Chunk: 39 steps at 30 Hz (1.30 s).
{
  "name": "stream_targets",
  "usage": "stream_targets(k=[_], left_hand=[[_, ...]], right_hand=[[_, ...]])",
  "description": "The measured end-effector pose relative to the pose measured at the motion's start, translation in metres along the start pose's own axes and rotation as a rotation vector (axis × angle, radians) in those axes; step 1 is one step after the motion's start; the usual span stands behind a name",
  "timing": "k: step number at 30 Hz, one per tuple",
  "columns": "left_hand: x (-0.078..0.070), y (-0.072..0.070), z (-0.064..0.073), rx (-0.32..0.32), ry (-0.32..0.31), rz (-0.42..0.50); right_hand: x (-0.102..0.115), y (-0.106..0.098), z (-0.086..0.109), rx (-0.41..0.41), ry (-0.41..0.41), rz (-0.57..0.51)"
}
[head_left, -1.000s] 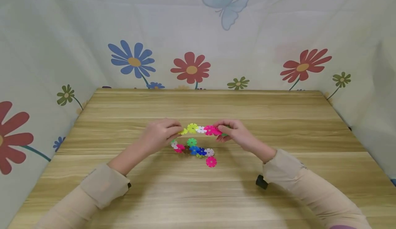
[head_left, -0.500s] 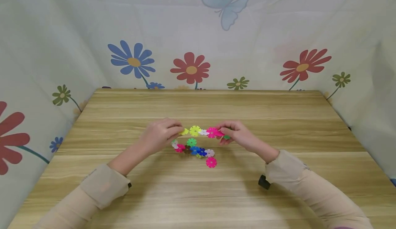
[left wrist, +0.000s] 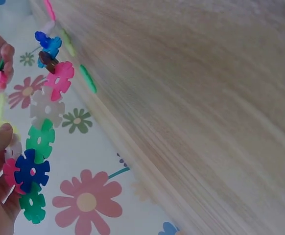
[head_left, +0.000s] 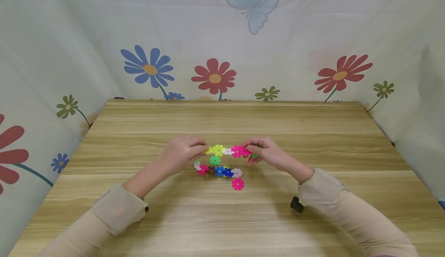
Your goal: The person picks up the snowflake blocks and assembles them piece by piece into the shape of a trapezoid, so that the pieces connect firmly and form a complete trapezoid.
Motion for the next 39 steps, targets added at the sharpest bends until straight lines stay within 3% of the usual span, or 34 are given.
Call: stream_targets(k=[11,19,27,33,39], left_hand=[[-0.008,0.0,-0.002,0.032,0.025,0.008],[-0.016,-0.001,-0.005,-0.01,0.073,0.0],[-0.019,-0.001,-0.005,-0.053,0.074,0.048],[-0.018,0.001,-0.004,-0.047,0.034,0.076],[-0.012,0.009,0.0,0.037,-0.039,0.067]], right_hand=[[0.002,0.004,0.001,0.029,-0.004,0.039],[0.003,0.007,0.002,0.118,0.028,0.109],[0.005,0.006,0.001,0.107,0.012,0.093],[0.004,0.006,-0.001,0.107,-0.001,0.061],[0.004,0.006,-0.006,0.078,0.007,0.058]])
Point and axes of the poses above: each hand's wrist, its own z-axis away from the middle knuckle, its own y-axis out of the palm, x = y × z, the point moved 6 cm from there along -z, towards the middle knuckle, and after that the axes turned 5 degrees about x, right-handed, at the moved point
